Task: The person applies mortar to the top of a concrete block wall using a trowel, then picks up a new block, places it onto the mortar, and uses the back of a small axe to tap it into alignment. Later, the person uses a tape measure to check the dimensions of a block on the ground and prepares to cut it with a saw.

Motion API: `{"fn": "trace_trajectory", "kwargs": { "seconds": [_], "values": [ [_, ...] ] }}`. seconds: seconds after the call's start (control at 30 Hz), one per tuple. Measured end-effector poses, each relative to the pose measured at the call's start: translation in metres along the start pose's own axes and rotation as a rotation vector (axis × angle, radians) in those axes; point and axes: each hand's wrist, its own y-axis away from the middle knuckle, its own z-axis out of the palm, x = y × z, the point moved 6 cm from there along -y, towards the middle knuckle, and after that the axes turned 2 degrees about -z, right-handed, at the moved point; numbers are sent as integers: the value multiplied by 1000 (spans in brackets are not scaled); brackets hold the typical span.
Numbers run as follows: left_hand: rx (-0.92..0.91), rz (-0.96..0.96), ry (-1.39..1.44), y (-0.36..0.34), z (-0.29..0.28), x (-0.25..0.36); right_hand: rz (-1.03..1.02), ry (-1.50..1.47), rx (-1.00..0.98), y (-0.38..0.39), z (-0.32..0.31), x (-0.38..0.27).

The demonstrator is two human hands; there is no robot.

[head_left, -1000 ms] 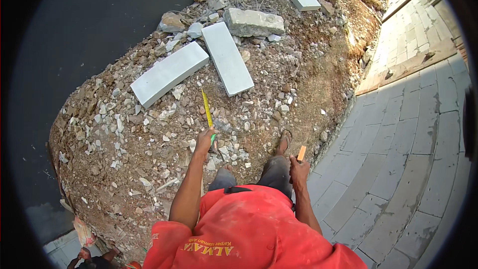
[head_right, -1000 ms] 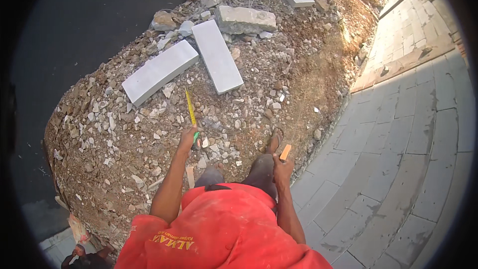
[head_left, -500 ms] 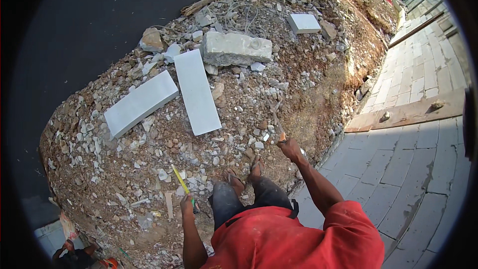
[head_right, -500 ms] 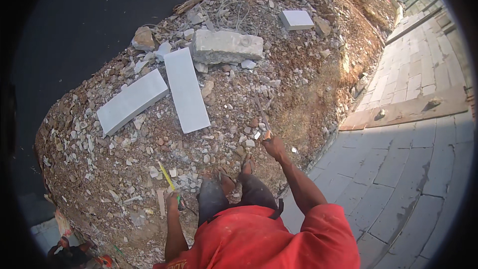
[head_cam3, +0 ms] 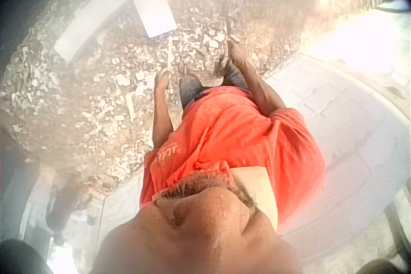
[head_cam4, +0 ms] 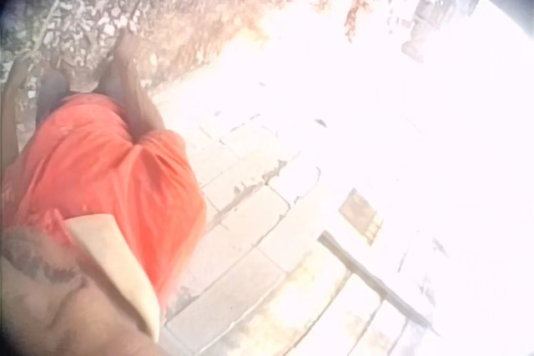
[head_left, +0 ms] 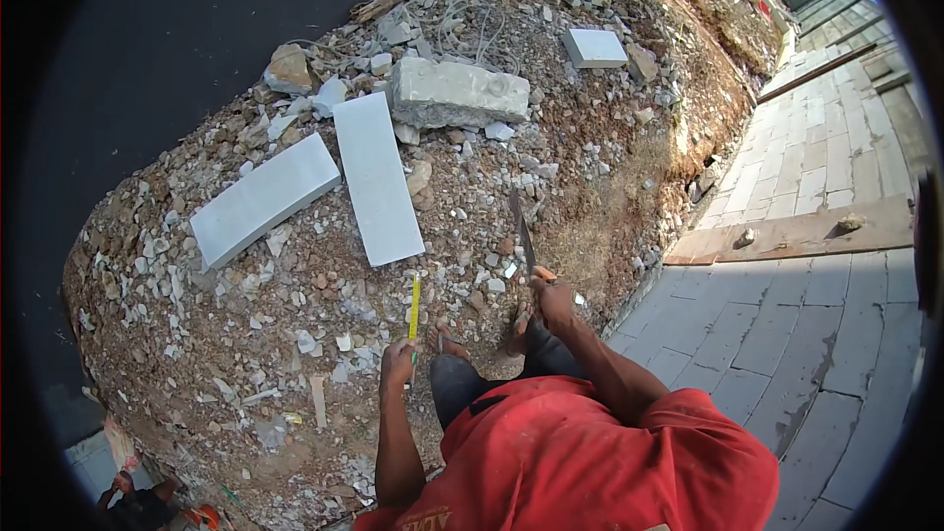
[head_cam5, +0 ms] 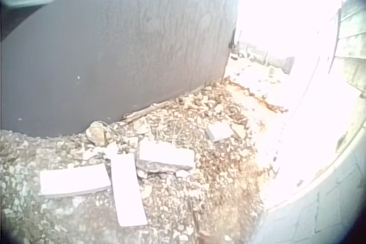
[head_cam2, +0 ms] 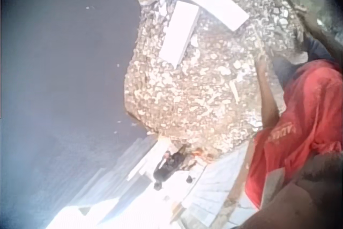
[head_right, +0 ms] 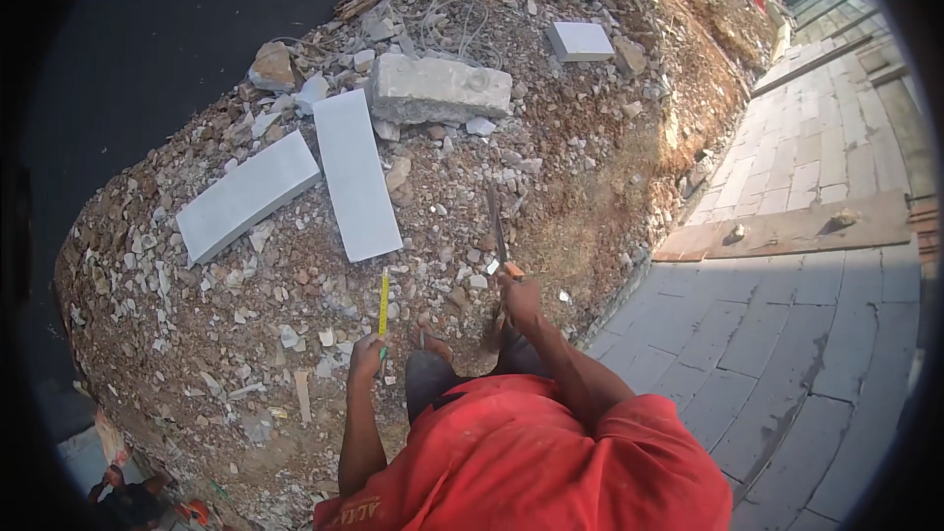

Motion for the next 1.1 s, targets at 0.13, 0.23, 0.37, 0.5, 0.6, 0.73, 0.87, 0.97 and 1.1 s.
{"fn": "trace_trajectory", "kwargs": {
  "seconds": [0.13, 0.23, 0.37, 0.5, 0.6, 0.73, 0.87, 0.97, 1.1],
  "values": [
    [-70, 240, -387, -16, 45, 127, -77, 3, 183, -17, -30, -28],
    [-99, 384, -459, -52, 80, 190, -72, -247, -234, -20, -8, -115],
    [-65, 469, -505, -113, 170, 305, -25, -363, -106, -92, -94, -139],
    [-153, 466, -710, -170, 288, 398, -209, 6, 32, -187, -201, -129],
    [-389, 606, -806, -168, 390, 466, -131, -301, 55, -229, -232, -203],
    [-553, 375, -809, -173, 494, 545, -119, -304, 164, -316, -292, -249],
    [-477, 514, -800, -245, 516, 573, -198, -389, 269, -402, -326, -329],
    [-502, 375, -835, -312, 505, 585, -273, -350, 280, -489, -374, -363],
    [-487, 319, -921, -432, 536, 637, -173, -287, 355, -579, -396, -366]
  ]
}}
